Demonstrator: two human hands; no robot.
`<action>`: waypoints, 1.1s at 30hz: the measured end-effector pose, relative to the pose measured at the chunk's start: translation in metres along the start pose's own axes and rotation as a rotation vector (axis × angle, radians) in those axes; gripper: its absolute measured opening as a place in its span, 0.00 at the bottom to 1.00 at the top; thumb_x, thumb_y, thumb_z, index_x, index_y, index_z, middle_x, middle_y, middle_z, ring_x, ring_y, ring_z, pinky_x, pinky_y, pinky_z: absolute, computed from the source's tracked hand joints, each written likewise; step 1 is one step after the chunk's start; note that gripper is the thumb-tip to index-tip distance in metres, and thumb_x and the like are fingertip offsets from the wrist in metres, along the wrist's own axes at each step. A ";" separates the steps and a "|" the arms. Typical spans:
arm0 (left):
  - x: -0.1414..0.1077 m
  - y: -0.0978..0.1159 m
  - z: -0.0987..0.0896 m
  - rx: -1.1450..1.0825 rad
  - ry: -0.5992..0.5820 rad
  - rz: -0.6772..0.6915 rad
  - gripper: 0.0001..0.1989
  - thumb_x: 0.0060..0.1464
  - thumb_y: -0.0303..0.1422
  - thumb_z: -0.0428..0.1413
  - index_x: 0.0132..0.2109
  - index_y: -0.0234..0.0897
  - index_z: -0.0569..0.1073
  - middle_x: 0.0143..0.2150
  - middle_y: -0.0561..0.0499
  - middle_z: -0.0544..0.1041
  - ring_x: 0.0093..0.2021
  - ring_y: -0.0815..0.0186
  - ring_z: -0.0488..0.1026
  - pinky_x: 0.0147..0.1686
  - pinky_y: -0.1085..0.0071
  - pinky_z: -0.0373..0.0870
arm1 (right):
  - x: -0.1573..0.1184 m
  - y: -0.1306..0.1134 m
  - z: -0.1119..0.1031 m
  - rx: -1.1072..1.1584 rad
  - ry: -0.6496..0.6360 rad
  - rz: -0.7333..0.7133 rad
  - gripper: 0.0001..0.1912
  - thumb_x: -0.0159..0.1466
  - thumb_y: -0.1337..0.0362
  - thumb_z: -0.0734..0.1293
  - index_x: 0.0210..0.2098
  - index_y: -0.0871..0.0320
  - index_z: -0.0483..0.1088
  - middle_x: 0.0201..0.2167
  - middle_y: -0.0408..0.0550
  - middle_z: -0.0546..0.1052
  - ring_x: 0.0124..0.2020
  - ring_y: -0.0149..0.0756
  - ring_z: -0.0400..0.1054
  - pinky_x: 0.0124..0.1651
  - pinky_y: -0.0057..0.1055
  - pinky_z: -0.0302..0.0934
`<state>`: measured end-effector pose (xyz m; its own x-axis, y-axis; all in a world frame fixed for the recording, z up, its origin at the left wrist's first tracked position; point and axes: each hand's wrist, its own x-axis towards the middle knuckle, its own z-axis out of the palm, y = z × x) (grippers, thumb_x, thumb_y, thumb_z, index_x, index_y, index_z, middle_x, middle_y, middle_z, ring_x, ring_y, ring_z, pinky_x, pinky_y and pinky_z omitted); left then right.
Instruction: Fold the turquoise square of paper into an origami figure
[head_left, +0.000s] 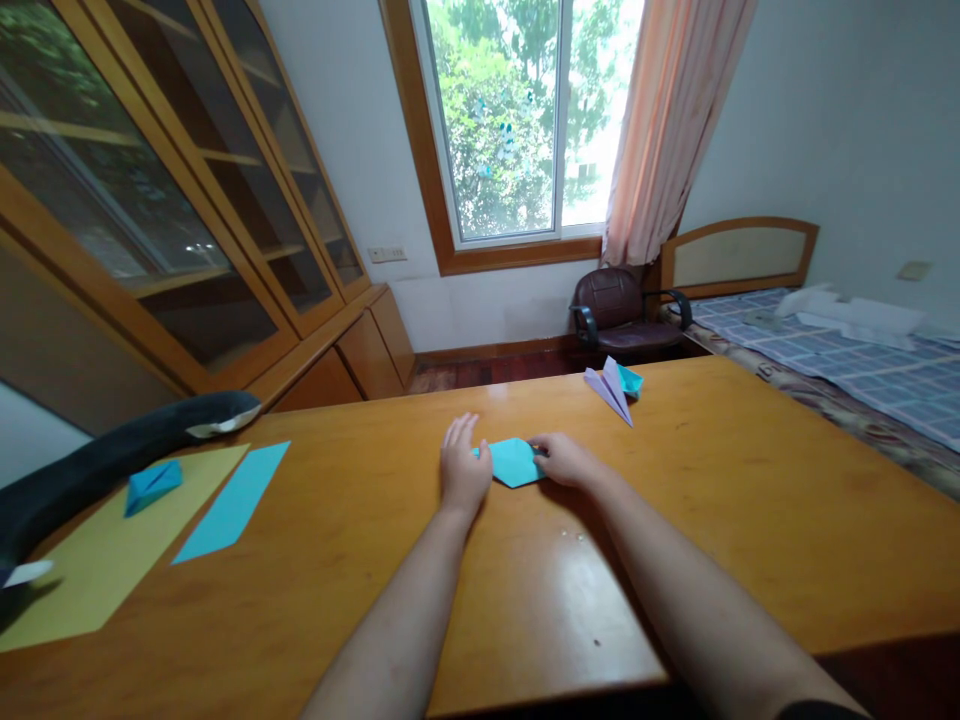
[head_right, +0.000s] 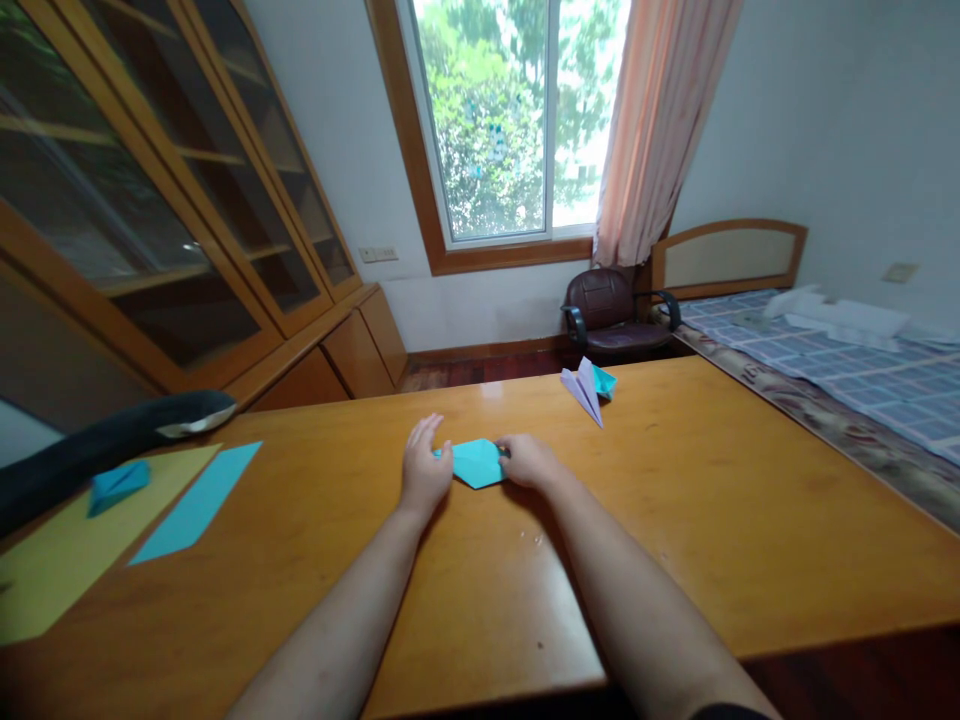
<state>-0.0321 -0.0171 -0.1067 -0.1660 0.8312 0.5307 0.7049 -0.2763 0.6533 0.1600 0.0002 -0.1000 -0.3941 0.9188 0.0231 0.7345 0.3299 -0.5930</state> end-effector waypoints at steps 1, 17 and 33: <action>-0.001 0.001 0.000 0.048 -0.129 0.106 0.18 0.53 0.27 0.50 0.52 0.36 0.70 0.57 0.44 0.69 0.60 0.58 0.62 0.61 0.57 0.56 | -0.001 -0.001 -0.001 -0.082 0.010 -0.012 0.13 0.59 0.68 0.61 0.41 0.57 0.73 0.38 0.50 0.77 0.36 0.37 0.69 0.35 0.27 0.56; -0.019 0.007 0.026 0.241 -0.629 0.223 0.22 0.59 0.28 0.40 0.58 0.33 0.65 0.59 0.41 0.66 0.60 0.60 0.61 0.61 0.62 0.55 | -0.011 -0.031 0.033 -0.309 0.205 -0.222 0.17 0.65 0.70 0.56 0.49 0.65 0.69 0.48 0.57 0.73 0.50 0.39 0.65 0.56 0.32 0.54; -0.017 0.005 0.017 0.253 -0.766 0.214 0.28 0.59 0.36 0.45 0.64 0.34 0.55 0.66 0.40 0.54 0.65 0.54 0.51 0.63 0.54 0.49 | -0.005 -0.002 0.055 -0.153 0.111 -0.160 0.27 0.64 0.69 0.53 0.62 0.69 0.54 0.63 0.63 0.56 0.64 0.44 0.49 0.65 0.43 0.45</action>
<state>-0.0139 -0.0244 -0.1223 0.4394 0.8965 0.0557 0.8167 -0.4245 0.3909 0.1300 -0.0171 -0.1432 -0.4554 0.8674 0.2004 0.7461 0.4947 -0.4457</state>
